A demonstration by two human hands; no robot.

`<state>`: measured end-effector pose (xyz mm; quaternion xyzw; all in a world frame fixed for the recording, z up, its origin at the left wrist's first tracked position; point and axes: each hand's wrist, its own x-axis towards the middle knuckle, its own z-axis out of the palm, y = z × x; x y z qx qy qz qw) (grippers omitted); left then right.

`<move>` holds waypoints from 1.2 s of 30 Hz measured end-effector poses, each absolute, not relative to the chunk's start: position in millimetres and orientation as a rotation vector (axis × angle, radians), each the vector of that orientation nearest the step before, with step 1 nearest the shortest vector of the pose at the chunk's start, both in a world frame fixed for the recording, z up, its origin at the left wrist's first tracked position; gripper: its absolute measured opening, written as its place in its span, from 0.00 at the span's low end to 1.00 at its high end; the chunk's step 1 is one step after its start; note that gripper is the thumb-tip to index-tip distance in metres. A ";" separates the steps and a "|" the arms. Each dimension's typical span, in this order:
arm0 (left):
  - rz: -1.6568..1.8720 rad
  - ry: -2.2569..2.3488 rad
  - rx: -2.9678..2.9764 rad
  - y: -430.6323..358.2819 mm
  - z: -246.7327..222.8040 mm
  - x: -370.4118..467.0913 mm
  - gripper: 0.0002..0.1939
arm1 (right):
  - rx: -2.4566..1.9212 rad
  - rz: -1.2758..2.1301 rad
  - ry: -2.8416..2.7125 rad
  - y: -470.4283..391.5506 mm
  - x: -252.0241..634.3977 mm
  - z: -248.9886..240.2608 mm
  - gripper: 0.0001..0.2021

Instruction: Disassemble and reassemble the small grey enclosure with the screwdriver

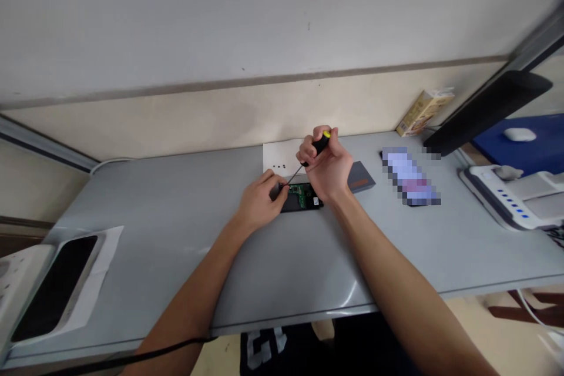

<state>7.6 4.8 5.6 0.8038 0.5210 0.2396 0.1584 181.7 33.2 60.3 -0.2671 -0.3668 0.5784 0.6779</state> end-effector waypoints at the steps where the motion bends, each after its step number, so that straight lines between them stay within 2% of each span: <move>1: 0.710 1.492 2.278 5.2 4.3 7.2 0.09 | -0.607 1.287 -0.830 33.5 183.4 61.1 0.24; 8: 0.770 1.529 2.278 10.4 14.1 5.3 0.10 | -0.591 1.146 -0.792 43.1 210.4 65.0 0.24; 20: 0.297 1.468 2.598 85.7 30.8 39.3 0.15 | -0.665 0.913 -0.771 56.9 249.3 56.6 0.25; 24: 0.454 1.366 2.597 59.7 30.5 33.4 0.20 | -0.728 0.847 -0.917 51.6 266.7 64.2 0.23; 28: 0.386 1.160 2.554 18.7 19.2 31.1 0.37 | -1.025 0.759 -1.376 38.9 286.1 74.6 0.21; 33: 0.418 1.216 2.520 7.2 7.2 27.2 0.34 | -1.563 0.619 -1.727 33.4 298.0 69.0 0.13; 36: 0.435 1.275 2.492 10.3 10.1 24.6 0.34 | -1.783 0.716 -1.832 38.9 304.3 55.1 0.08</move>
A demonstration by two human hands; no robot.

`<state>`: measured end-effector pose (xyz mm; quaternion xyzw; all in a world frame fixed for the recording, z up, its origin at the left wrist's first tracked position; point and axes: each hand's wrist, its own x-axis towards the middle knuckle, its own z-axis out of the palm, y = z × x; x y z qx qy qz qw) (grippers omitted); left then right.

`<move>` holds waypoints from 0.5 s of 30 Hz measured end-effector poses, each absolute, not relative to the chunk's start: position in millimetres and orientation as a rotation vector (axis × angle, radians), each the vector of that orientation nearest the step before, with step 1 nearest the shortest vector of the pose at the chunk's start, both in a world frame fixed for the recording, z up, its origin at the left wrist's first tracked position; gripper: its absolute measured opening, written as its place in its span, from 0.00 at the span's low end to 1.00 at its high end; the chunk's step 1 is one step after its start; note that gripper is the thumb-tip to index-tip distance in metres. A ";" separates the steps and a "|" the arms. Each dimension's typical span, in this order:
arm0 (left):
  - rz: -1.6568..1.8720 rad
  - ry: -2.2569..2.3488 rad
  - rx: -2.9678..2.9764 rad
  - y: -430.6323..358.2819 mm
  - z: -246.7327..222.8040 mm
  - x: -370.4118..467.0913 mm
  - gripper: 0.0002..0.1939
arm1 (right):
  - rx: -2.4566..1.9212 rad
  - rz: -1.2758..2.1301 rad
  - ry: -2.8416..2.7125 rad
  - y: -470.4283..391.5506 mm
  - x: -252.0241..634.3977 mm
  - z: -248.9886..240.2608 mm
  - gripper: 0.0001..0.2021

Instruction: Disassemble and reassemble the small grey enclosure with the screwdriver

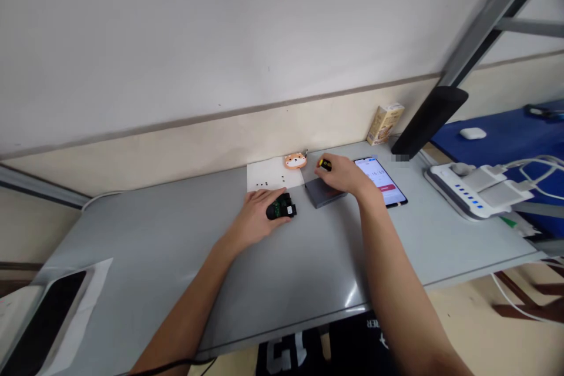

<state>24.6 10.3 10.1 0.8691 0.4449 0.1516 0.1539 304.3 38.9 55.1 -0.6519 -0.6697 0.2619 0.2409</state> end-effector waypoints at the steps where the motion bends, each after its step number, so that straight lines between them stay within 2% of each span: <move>1: 0.440 1.292 2.476 10.9 11.7 24.0 0.34 | -1.823 0.783 -1.859 41.2 306.3 50.6 0.08; 6: 0.515 1.282 2.418 14.2 17.7 22.3 0.34 | -1.848 0.920 -1.913 47.7 310.1 39.5 0.16; 11: 0.793 1.152 2.537 10.8 26.7 25.1 0.32 | -1.894 0.981 -1.909 47.1 304.0 40.8 0.17; 15: 0.732 0.965 2.706 -11.3 23.3 30.9 0.29 | -1.879 0.897 -1.993 45.7 293.6 40.6 0.16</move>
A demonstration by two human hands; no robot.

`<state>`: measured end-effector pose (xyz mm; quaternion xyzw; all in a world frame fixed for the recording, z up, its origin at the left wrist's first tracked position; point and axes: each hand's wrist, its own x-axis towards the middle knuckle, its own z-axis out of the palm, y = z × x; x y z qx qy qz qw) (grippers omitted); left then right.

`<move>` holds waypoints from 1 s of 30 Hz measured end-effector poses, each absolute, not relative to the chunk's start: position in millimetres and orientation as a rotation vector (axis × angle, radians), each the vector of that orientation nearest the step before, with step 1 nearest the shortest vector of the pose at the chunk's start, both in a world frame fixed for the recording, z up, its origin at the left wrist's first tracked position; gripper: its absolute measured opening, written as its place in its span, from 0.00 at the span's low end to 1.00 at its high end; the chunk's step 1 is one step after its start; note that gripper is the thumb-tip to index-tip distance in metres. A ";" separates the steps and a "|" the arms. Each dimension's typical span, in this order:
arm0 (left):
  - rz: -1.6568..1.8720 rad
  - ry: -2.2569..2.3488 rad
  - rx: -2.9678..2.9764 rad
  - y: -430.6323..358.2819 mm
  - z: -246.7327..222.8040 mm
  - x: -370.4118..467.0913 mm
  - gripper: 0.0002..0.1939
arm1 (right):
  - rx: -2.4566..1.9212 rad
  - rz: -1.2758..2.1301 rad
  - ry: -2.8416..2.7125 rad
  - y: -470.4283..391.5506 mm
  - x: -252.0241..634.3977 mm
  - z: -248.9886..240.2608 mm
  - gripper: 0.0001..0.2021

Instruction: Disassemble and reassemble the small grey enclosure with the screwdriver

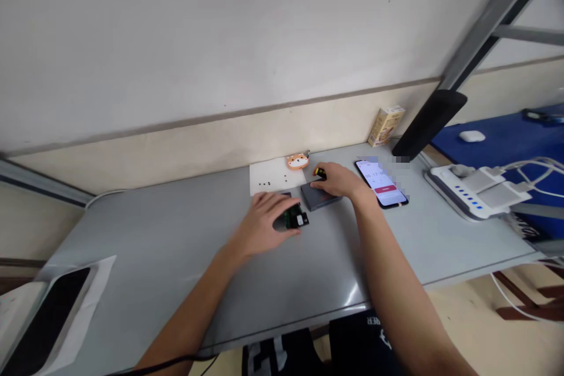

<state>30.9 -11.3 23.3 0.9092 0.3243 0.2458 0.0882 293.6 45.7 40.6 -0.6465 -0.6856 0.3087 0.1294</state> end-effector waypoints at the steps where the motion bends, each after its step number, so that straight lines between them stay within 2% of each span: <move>1: 0.692 0.908 2.739 -17.7 19.6 32.6 0.29 | -1.860 0.874 -2.016 45.4 290.6 40.5 0.15; 8: 0.618 0.788 2.728 -30.9 5.8 38.2 0.31 | -1.769 0.740 -2.123 44.9 280.2 41.3 0.14; 12: 0.879 1.099 2.642 -11.8 12.0 16.2 0.13 | -1.752 0.832 -2.082 43.6 281.5 42.3 0.12; 13: 0.940 1.239 2.610 -5.9 12.3 8.0 0.11 | -1.768 0.833 -2.076 43.3 281.7 42.4 0.11; 15: 0.880 1.402 2.571 4.9 11.1 -8.1 0.11 | -1.789 0.829 -2.076 43.2 282.0 42.4 0.11; 19: 0.692 1.391 2.401 15.7 7.6 -27.2 0.09 | -1.771 0.822 -2.089 44.1 282.0 41.7 0.11; 25: 0.680 1.401 2.288 12.8 10.9 -26.5 0.09 | -1.703 0.855 -2.080 45.3 281.6 40.6 0.11; 30: 0.676 1.403 2.270 12.4 11.9 -26.4 0.10 | -1.652 0.925 -2.017 44.8 278.1 40.5 0.15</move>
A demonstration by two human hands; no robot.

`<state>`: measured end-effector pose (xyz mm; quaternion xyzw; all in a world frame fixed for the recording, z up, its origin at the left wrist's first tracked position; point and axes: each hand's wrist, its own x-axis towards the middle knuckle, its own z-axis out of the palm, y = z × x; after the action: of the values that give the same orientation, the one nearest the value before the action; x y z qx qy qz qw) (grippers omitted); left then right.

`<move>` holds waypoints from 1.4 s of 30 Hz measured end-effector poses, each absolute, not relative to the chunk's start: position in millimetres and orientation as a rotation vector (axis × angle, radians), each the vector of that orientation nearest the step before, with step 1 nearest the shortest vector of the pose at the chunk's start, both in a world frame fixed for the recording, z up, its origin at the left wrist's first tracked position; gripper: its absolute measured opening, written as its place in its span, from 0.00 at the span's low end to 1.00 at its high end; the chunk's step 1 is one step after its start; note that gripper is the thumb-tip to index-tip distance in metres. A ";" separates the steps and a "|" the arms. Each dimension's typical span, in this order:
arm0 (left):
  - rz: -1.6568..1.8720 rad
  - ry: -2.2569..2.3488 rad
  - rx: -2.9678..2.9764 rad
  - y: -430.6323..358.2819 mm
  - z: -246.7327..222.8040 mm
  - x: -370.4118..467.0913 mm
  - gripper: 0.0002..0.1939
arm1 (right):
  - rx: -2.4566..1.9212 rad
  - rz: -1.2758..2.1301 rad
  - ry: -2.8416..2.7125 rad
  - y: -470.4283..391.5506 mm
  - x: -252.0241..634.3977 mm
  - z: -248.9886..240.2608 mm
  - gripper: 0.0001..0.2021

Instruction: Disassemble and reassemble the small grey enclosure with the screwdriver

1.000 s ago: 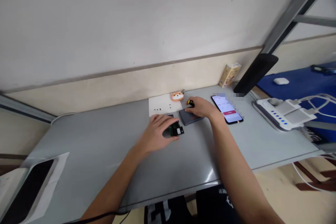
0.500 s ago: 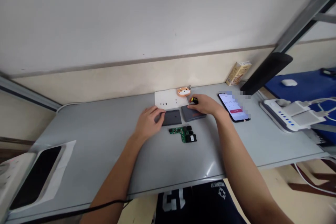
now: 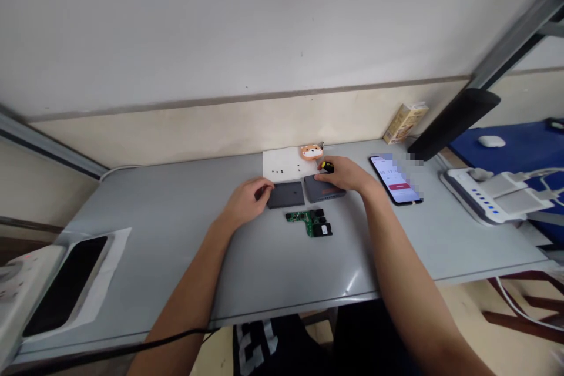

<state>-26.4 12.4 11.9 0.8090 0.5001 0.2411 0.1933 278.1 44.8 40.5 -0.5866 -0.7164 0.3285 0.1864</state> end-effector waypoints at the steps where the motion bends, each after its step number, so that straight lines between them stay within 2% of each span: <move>1: 0.679 1.399 2.278 12.6 11.7 -26.7 0.10 | -1.644 0.948 -2.003 44.6 277.6 40.4 0.16; 7: 0.694 1.417 2.321 13.4 9.5 -28.7 0.12 | -1.700 0.969 -2.030 46.3 278.1 38.1 0.14; 14: 0.926 1.540 2.270 16.4 8.4 -35.0 0.11 | -1.682 0.815 -2.107 45.2 276.9 40.9 0.12; 20: 0.814 1.568 2.276 13.6 7.4 -32.6 0.12 | -1.661 0.871 -2.090 43.9 276.7 41.4 0.14; 26: 0.893 1.705 2.202 19.4 3.8 -34.2 0.24 | -1.646 0.863 -2.084 46.7 278.7 38.2 0.12; 30: 0.853 1.917 2.136 26.3 2.3 -43.9 0.27 | -1.672 0.923 -2.058 46.1 279.2 37.3 0.12; 36: 0.537 2.123 2.137 31.3 -1.2 -56.9 0.19 | -1.643 0.873 -2.104 46.8 279.9 35.8 0.13; 42: 0.640 2.056 2.258 33.1 -6.6 -58.7 0.17 | -1.680 0.799 -2.114 48.3 280.4 34.6 0.15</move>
<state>-58.7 33.1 -6.6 0.7237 0.6589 0.2051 0.0107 280.4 48.3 34.6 -0.5887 -0.7407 0.2800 0.1622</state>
